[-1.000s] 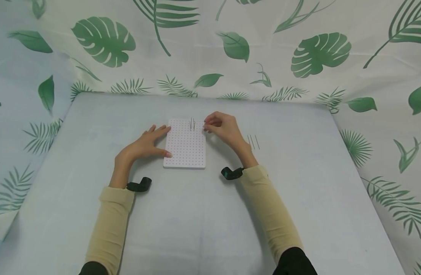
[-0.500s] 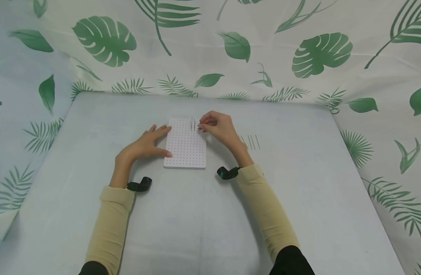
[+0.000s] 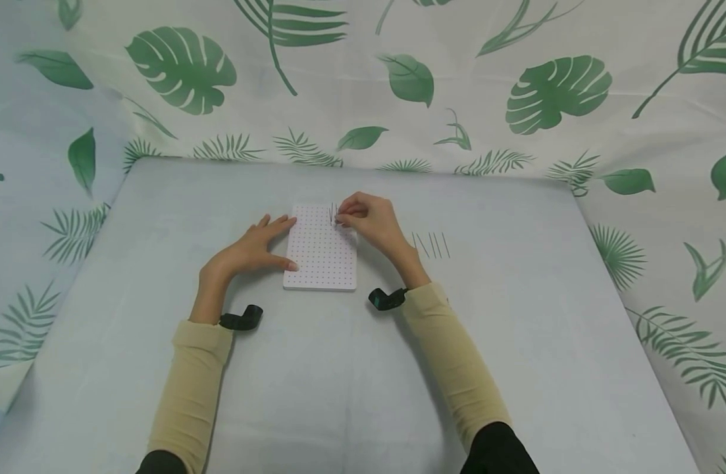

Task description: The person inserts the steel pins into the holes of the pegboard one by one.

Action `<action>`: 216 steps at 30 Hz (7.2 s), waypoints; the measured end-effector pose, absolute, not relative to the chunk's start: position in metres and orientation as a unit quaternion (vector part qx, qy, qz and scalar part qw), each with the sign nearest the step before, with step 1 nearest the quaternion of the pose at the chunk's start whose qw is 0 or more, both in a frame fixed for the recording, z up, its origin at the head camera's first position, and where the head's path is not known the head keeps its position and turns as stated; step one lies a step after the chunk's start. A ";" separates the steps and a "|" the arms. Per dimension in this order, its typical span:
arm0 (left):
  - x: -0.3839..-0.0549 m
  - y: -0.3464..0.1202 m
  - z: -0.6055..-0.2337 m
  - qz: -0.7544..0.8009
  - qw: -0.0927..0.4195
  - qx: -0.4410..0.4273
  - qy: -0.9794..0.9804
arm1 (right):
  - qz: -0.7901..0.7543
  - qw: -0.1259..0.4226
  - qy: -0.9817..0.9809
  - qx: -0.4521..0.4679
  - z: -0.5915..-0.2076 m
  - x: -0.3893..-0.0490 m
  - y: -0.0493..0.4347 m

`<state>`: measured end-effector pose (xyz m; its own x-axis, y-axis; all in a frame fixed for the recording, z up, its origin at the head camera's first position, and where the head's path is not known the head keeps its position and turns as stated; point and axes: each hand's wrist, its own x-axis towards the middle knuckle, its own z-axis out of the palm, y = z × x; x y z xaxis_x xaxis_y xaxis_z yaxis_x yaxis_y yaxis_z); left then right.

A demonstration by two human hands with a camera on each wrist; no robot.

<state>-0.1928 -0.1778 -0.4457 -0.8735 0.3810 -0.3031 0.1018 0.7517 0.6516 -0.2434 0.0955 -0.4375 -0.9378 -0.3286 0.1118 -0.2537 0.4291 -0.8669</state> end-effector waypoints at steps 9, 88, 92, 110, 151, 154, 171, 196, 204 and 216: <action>-0.193 -0.178 -0.447 0.324 0.213 0.132 0.912 | -0.494 0.029 0.850 -0.181 -0.442 -0.245 0.090; -0.191 -0.174 -0.444 0.328 0.224 0.131 0.909 | -0.384 0.041 0.905 -0.180 -0.439 -0.220 0.154; -0.191 -0.173 -0.444 0.330 0.225 0.133 0.907 | -0.382 0.049 0.908 -0.163 -0.439 -0.221 0.164; -0.190 -0.175 -0.442 0.320 0.225 0.134 0.910 | -0.377 0.095 0.910 -0.148 -0.436 -0.227 0.191; -0.188 -0.175 -0.441 0.328 0.230 0.127 0.907 | -0.344 0.196 0.913 -0.095 -0.434 -0.229 0.241; -0.188 -0.176 -0.440 0.329 0.230 0.129 0.907 | -0.345 0.201 0.911 -0.105 -0.434 -0.229 0.242; -0.189 -0.175 -0.441 0.334 0.227 0.127 0.906 | -0.359 0.187 0.905 -0.130 -0.442 -0.231 0.245; -0.187 -0.174 -0.440 0.331 0.228 0.126 0.907 | -0.383 0.088 0.918 -0.059 -0.439 -0.229 0.242; -0.188 -0.174 -0.440 0.329 0.228 0.125 0.908 | -0.387 0.068 0.918 -0.061 -0.439 -0.228 0.239; -0.189 -0.174 -0.441 0.328 0.227 0.129 0.908 | -0.411 0.065 0.907 -0.068 -0.438 -0.229 0.235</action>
<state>-0.1887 -0.1745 -0.4410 -0.8636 0.3831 -0.3277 0.0847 0.7511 0.6548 -0.2285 0.2346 -0.4385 -0.9822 -0.1768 -0.0628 -0.0694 0.6534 -0.7538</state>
